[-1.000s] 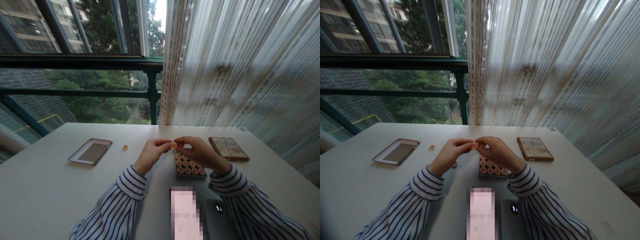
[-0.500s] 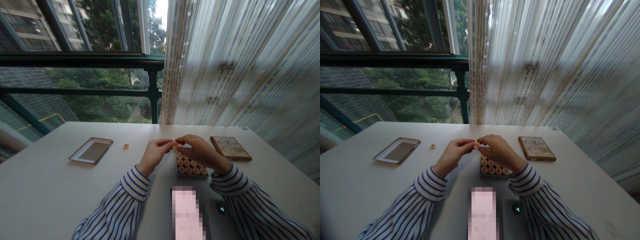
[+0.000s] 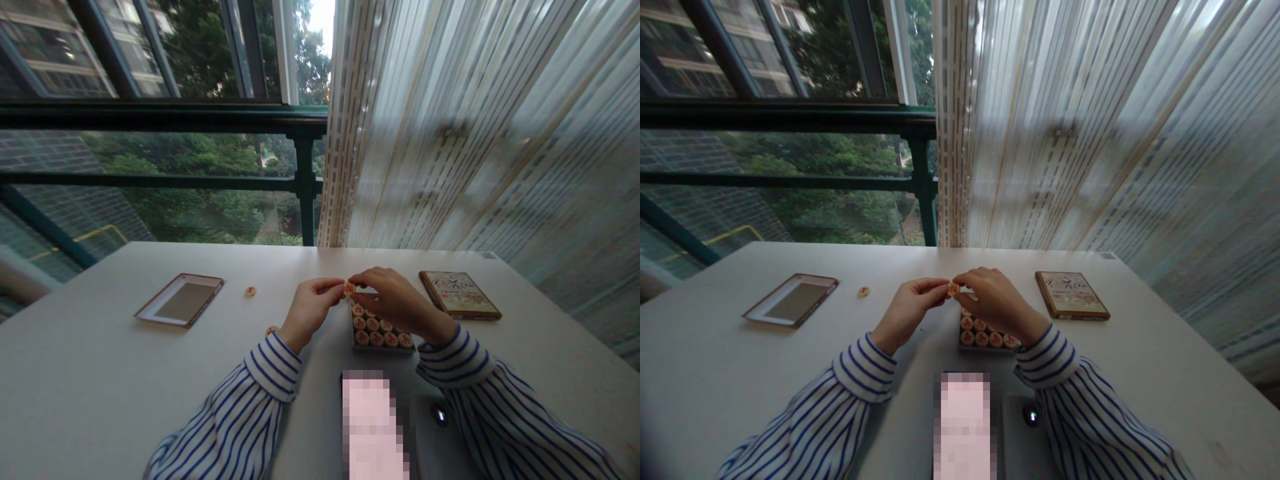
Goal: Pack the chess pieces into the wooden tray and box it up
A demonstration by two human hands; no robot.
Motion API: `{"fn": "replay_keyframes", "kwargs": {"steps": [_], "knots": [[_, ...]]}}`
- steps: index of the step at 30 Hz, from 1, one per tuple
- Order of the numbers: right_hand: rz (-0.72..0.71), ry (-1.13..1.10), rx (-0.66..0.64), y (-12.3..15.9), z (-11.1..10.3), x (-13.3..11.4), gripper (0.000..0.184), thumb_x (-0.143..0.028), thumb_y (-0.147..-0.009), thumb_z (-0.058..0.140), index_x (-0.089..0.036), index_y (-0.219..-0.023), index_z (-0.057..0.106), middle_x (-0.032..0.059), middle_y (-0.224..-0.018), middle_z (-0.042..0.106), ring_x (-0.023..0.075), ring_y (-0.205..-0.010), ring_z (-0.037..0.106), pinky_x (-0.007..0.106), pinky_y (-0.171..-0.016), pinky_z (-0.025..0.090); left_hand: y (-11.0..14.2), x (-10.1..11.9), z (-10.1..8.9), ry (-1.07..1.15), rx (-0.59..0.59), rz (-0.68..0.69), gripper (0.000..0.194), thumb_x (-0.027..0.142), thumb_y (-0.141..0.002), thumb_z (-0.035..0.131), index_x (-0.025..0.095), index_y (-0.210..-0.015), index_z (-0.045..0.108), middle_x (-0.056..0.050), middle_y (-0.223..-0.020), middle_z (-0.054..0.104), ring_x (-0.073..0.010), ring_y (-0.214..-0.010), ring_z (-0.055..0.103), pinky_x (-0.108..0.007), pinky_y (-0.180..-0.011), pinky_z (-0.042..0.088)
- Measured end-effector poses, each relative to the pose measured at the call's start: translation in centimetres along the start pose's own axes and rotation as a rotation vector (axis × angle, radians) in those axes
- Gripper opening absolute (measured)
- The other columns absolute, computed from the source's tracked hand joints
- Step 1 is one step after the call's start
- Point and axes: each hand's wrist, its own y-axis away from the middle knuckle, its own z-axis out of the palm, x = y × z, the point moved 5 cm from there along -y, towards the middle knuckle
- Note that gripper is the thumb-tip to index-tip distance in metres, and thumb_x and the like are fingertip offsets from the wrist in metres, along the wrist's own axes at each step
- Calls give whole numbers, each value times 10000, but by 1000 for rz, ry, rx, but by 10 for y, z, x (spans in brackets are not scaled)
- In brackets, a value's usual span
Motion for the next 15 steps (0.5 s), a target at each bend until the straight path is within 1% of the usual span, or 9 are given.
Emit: {"fn": "replay_keyframes", "kwargs": {"steps": [6,11,15], "knots": [[-7,-1,-20,0,3,1,254,-303,-828,482,-176,-1007,611,73,-909,656,186,-837,575,323,-754,415,-1,-4,0,-15,5,7,245,255,-652,676,108,-847,691,-85,-792,681,-137,-719,585,-262,-683,443],[-11,6,-13,0,5,3,269,-318,-821,499,-169,-1016,609,75,-909,655,188,-840,574,322,-756,412,-2,-5,0,-31,17,12,251,264,-645,680,110,-843,697,-88,-794,687,-142,-716,586,-267,-683,447],[-12,16,-12,0,8,5,265,-323,-838,475,-166,-998,615,73,-900,657,186,-834,575,320,-757,410,-3,-6,0,-23,23,12,242,260,-636,685,119,-831,703,-81,-793,692,-141,-721,587,-268,-694,450]]}}
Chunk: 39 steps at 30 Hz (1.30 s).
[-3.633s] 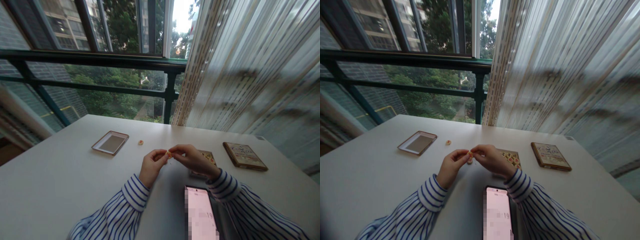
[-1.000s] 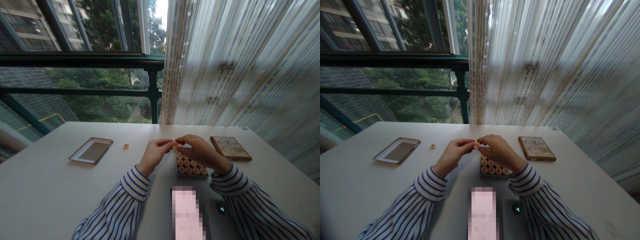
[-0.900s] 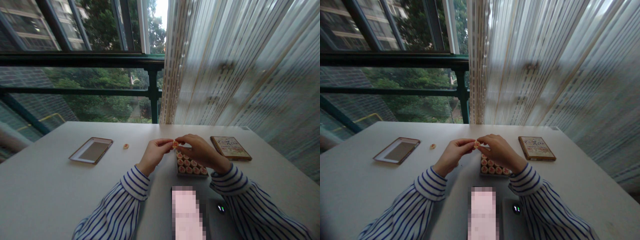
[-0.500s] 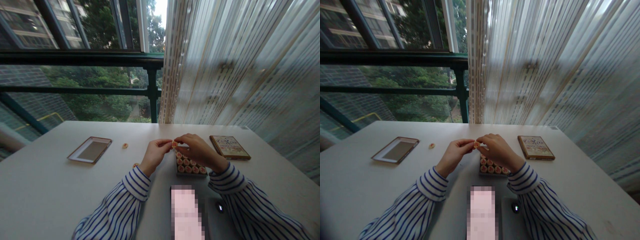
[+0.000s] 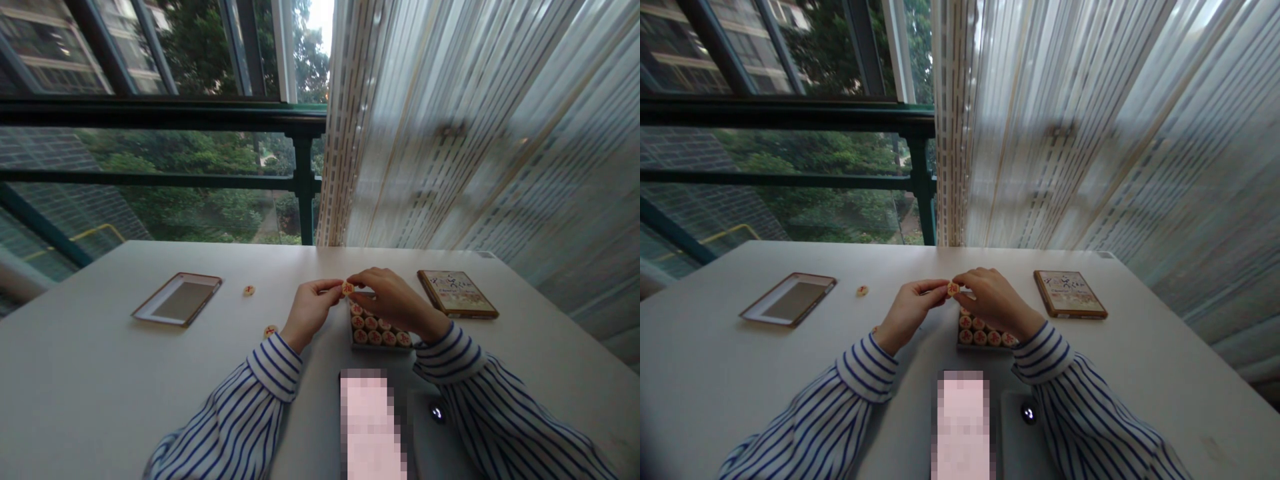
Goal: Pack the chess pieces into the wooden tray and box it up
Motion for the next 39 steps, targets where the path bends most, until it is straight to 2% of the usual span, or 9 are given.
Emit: {"fn": "replay_keyframes", "kwargs": {"steps": [12,23,33,39], "knots": [[-13,17,11,0,0,0,248,-291,-832,484,-152,-998,605,73,-894,653,181,-830,569,309,-756,411,-2,-4,0,10,12,-1,263,232,-641,676,99,-868,692,-95,-814,691,-132,-711,583,-266,-699,451],[77,-63,-7,1,4,12,260,-308,-817,498,-154,-992,614,56,-870,656,155,-798,572,270,-729,413,-2,-4,0,-73,8,-4,258,214,-687,631,86,-907,673,-102,-837,689,-144,-737,602,-266,-700,461],[158,52,-153,2,17,29,295,-337,-827,452,-162,-981,632,58,-883,663,160,-789,580,254,-707,396,-3,-17,3,-395,-74,-37,341,199,-740,549,40,-1033,617,-156,-970,663,-190,-834,614,-288,-724,482],[160,150,-242,4,24,33,302,-336,-840,420,-170,-954,644,67,-866,670,178,-789,593,260,-684,388,-6,-21,1,-486,-86,-24,367,221,-745,532,36,-1053,608,-159,-967,664,-201,-827,624,-301,-740,484]]}}
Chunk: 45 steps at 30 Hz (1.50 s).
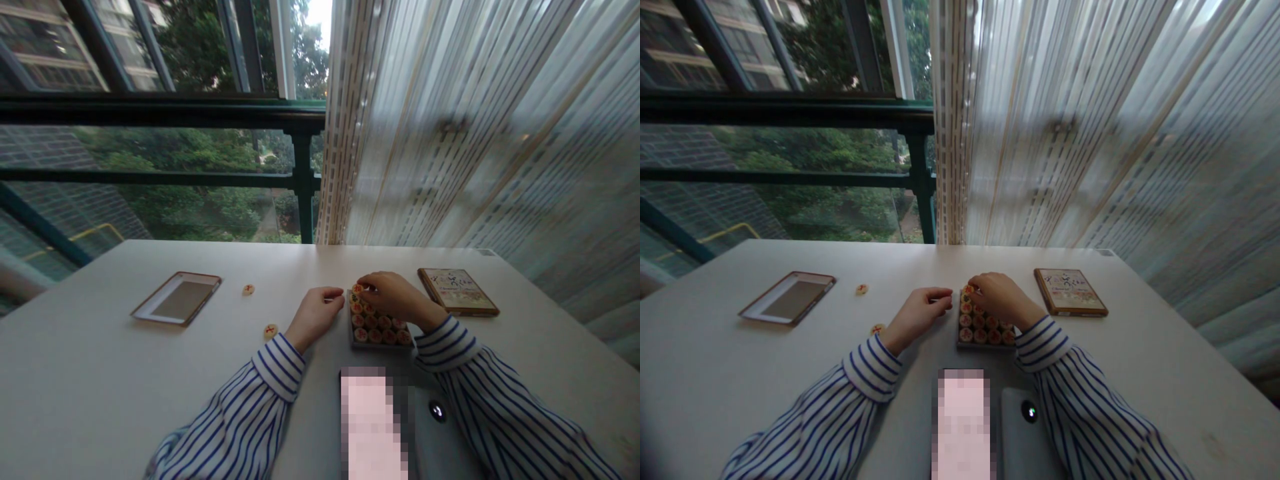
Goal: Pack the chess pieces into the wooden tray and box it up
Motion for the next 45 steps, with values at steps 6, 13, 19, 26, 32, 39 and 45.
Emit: {"fn": "replay_keyframes", "kwargs": {"steps": [6,13,19,26,32,39,45], "knots": [[20,77,-64,0,7,2,298,-323,-842,413,-191,-982,641,72,-909,678,191,-828,608,257,-683,389,0,-1,1,-51,-17,11,377,221,-744,518,36,-1060,606,-156,-991,660,-195,-818,628,-295,-758,479],[20,97,-89,1,10,2,293,-319,-830,438,-197,-1011,634,72,-928,680,202,-840,616,265,-685,398,0,-1,1,-72,-14,22,373,220,-732,522,51,-1051,617,-142,-995,664,-204,-842,621,-316,-791,467],[18,117,-101,1,12,1,289,-326,-848,415,-212,-978,646,70,-902,685,197,-831,619,265,-679,394,1,-1,0,-82,3,40,348,218,-722,533,77,-1022,638,-136,-1015,660,-206,-884,614,-306,-813,452],[-9,132,-92,1,15,3,310,-352,-855,396,-215,-968,649,67,-886,687,201,-812,621,271,-660,395,0,-4,3,-147,-36,63,366,226,-731,508,74,-1041,630,-138,-1039,649,-220,-925,602,-313,-840,434],[4,146,-110,1,13,3,305,-345,-854,401,-216,-976,649,70,-893,686,202,-810,623,276,-652,396,0,-8,5,-163,-51,78,368,259,-740,499,89,-1036,636,-129,-1030,655,-224,-935,598,-311,-830,436],[1,156,-103,2,12,1,306,-355,-857,397,-220,-957,653,71,-885,686,205,-815,623,286,-660,392,1,-6,6,-155,-82,114,335,237,-735,492,125,-1002,659,-97,-975,678,-207,-892,607,-290,-800,441],[12,159,-123,2,12,1,307,-351,-854,400,-216,-968,652,79,-903,684,207,-822,622,289,-664,392,1,-7,7,-158,-85,123,337,249,-734,494,118,-997,661,-103,-971,677,-208,-886,602,-287,-776,442]]}}
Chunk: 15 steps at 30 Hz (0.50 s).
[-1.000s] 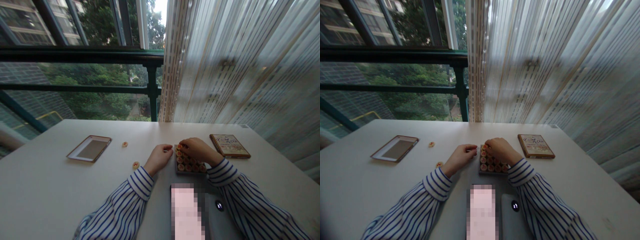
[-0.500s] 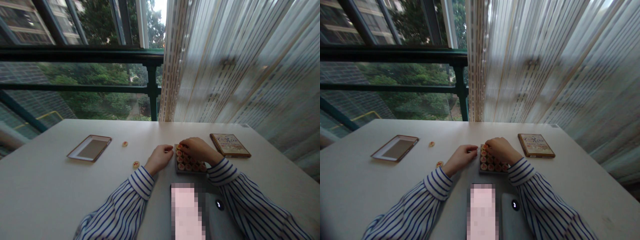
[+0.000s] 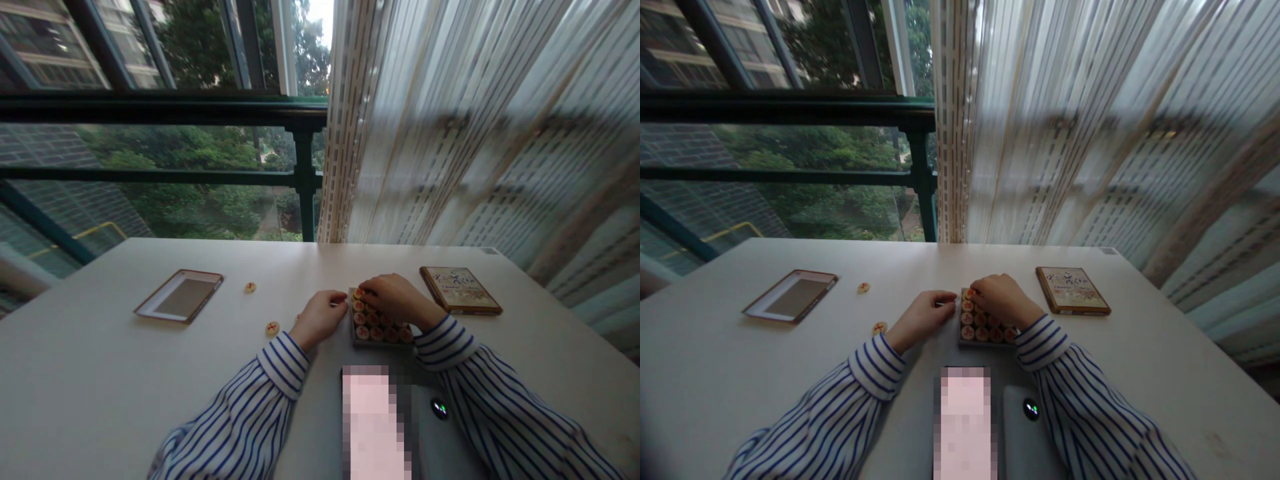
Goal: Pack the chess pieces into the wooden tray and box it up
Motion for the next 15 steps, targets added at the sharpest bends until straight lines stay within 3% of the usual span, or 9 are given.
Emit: {"fn": "replay_keyframes", "kwargs": {"steps": [15], "knots": [[-28,-15,6,0,0,0,316,-351,-862,383,-217,-905,666,72,-873,687,202,-811,619,278,-662,386,-2,-2,-1,-13,10,4,336,244,-729,498,125,-996,664,-99,-980,677,-211,-889,607,-295,-807,434]]}}
